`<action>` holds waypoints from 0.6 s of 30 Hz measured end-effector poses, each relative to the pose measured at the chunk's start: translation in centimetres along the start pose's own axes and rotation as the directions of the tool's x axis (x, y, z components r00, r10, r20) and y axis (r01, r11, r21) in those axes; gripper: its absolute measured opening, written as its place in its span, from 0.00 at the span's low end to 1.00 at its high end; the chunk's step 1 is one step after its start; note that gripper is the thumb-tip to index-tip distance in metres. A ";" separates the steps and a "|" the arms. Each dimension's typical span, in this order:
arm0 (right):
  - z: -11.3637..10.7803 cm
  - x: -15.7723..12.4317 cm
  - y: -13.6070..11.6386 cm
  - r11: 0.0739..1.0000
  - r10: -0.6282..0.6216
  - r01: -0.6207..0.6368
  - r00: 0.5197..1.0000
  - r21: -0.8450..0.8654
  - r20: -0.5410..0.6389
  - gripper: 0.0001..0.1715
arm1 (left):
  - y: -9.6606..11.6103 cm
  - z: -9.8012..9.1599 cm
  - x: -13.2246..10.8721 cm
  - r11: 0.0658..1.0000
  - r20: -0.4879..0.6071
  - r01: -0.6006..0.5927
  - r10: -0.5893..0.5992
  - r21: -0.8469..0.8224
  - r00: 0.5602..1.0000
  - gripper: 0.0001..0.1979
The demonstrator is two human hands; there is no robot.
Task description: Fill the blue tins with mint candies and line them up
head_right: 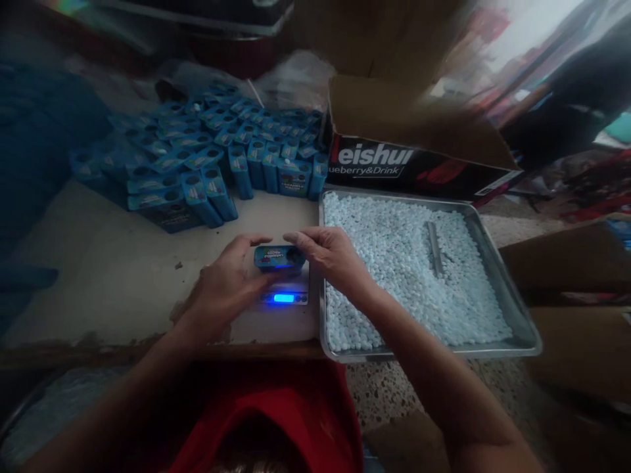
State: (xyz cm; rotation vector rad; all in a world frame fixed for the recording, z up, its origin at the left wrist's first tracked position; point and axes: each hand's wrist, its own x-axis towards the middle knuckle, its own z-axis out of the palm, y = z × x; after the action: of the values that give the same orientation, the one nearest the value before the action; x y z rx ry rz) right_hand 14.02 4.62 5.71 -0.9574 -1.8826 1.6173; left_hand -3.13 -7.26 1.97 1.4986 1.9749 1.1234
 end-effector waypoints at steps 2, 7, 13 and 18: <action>-0.8 0.4 0.0 0.983 0.062 -0.054 0.997 0.177 -0.039 0.18 | 0.5 0.7 0.8 0.996 0.042 -0.087 0.085 0.032 0.995 0.23; -2.2 2.7 0.7 0.888 0.155 -0.120 0.987 0.444 -0.045 0.19 | 0.3 -2.1 1.9 0.963 0.162 -0.239 0.218 0.125 0.962 0.15; 3.5 10.3 1.2 0.986 -0.031 0.021 0.998 0.165 0.057 0.22 | -7.5 -19.1 2.4 0.905 -0.131 0.015 0.046 0.425 0.990 0.21; 6.7 18.4 -1.4 0.561 -0.347 0.444 0.892 -0.699 0.288 0.19 | -9.9 -26.5 3.3 0.856 -0.456 0.245 -0.013 0.455 0.890 0.23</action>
State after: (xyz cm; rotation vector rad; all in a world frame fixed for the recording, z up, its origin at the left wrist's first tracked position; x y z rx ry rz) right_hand -3.06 14.27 4.24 -0.6215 -2.6910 0.5848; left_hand -29.47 -14.33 10.05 1.3844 2.8177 0.9934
